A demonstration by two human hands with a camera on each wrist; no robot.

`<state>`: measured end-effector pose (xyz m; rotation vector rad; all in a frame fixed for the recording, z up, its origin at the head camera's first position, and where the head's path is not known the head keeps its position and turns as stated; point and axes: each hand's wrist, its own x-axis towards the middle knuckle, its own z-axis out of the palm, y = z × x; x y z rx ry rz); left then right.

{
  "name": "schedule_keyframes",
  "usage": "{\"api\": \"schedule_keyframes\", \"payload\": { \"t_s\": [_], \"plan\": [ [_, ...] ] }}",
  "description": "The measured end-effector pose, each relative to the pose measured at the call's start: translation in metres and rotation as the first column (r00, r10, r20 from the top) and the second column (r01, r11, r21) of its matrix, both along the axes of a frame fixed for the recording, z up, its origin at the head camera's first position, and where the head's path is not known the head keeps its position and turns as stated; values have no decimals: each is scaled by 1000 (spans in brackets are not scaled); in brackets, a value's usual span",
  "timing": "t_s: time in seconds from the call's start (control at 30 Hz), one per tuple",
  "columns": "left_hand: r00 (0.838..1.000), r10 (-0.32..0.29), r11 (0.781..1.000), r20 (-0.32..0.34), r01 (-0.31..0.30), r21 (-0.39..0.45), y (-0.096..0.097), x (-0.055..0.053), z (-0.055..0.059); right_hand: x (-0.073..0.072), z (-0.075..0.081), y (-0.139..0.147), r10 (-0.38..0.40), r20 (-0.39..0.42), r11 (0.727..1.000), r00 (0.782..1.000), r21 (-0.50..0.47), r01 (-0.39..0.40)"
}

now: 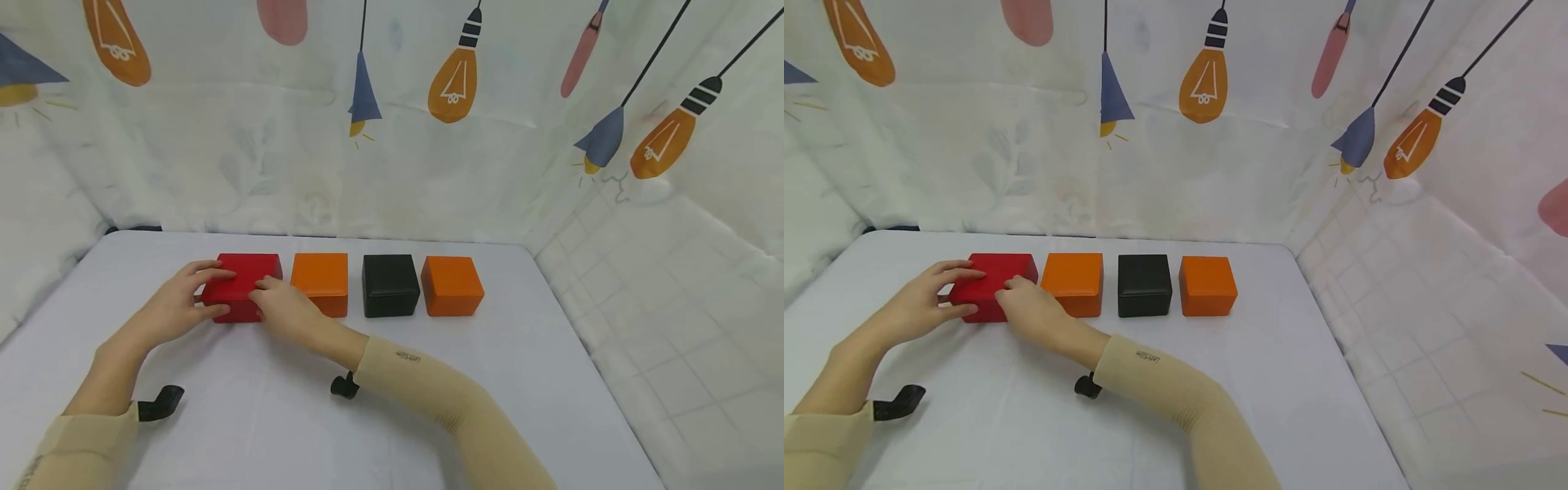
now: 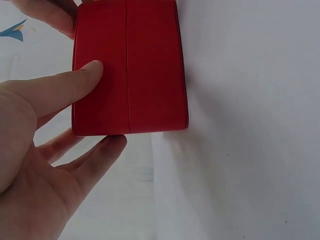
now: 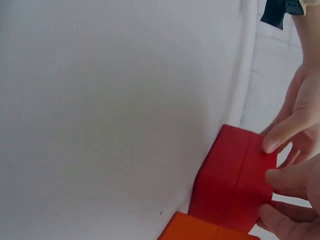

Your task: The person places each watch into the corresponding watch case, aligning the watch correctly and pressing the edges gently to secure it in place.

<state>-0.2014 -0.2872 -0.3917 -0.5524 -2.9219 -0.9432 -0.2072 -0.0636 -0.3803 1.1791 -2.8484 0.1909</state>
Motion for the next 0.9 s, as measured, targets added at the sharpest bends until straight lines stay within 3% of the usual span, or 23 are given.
{"api": "schedule_keyframes", "payload": {
  "t_s": [0.3, 0.6, 0.9],
  "plan": [
    [999, -18, 999, -31, 17, -31, 3, 7, 4, 15, -1, 23, 96, -51, 990, 994, -96, -101],
    [999, -34, 998, -22, 33, -53, 2, 14, 12, 26, 6, 56, 115, -87, 968, 990, -215, -131],
    [991, 41, 999, -127, -41, 5, 3, 18, 8, 26, 19, 100, 42, -76, 935, 996, -350, -66]
  ]
}}
